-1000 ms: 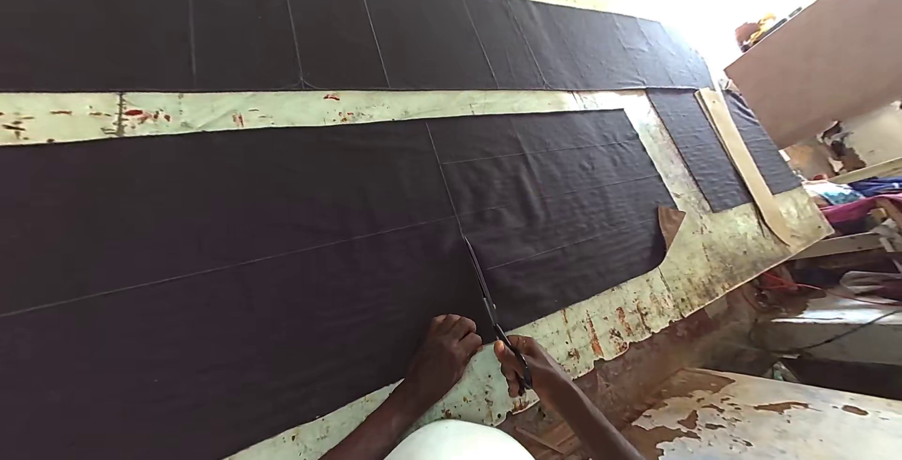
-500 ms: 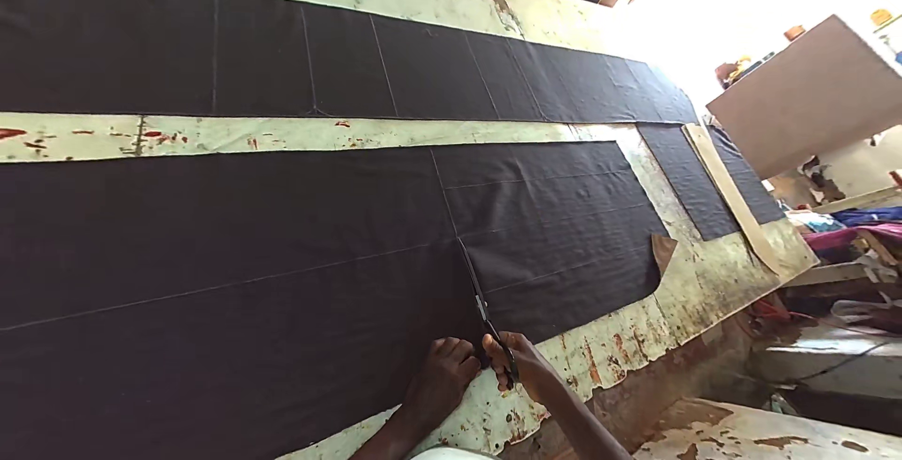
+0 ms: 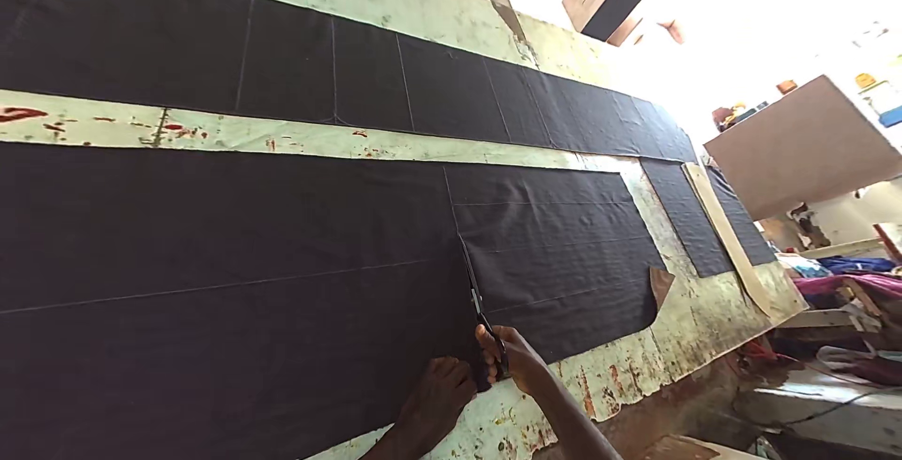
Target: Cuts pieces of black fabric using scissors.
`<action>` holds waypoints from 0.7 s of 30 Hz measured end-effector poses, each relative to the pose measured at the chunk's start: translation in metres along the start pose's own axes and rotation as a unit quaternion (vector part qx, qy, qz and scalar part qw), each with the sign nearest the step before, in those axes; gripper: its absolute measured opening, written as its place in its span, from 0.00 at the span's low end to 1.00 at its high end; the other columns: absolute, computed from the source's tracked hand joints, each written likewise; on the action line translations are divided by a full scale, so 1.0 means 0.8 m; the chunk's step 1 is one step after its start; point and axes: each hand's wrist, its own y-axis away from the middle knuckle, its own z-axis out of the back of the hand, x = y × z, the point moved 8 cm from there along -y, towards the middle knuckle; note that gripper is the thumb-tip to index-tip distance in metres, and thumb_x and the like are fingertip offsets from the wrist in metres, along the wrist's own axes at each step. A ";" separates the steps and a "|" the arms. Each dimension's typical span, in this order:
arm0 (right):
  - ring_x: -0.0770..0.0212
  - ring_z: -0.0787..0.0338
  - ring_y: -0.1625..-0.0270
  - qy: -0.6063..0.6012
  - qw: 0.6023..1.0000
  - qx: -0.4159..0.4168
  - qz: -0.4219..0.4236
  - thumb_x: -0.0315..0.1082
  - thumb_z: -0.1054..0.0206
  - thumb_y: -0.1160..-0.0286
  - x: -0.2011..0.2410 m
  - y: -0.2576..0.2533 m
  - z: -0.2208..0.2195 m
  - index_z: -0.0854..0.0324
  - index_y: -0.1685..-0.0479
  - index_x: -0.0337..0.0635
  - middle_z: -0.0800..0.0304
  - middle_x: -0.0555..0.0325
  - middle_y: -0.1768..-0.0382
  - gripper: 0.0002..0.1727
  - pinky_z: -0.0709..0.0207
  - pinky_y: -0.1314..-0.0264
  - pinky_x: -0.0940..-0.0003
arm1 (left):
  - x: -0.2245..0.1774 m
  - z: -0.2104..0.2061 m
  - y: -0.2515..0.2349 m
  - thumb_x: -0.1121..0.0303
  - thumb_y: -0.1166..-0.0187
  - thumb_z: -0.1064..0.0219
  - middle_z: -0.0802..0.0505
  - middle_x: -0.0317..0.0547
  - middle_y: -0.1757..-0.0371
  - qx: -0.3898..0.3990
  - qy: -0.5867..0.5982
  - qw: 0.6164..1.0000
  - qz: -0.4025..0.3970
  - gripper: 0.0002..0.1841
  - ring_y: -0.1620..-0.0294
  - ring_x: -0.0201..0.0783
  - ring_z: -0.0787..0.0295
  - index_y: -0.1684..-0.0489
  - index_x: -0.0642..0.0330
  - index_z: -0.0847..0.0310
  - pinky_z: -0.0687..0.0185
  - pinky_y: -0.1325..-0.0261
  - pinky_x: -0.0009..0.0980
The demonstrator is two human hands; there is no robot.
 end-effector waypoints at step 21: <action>0.67 0.23 0.82 -0.025 0.999 -0.023 -0.029 0.62 0.40 0.16 0.085 -0.066 -0.005 0.24 0.56 0.43 0.28 0.64 0.80 0.27 0.18 0.74 0.69 | 0.000 0.001 -0.001 0.55 0.11 0.44 0.09 0.38 0.45 -0.003 -0.011 1.000 0.008 0.15 0.34 0.43 0.16 0.58 0.47 0.11 0.24 0.28 0.47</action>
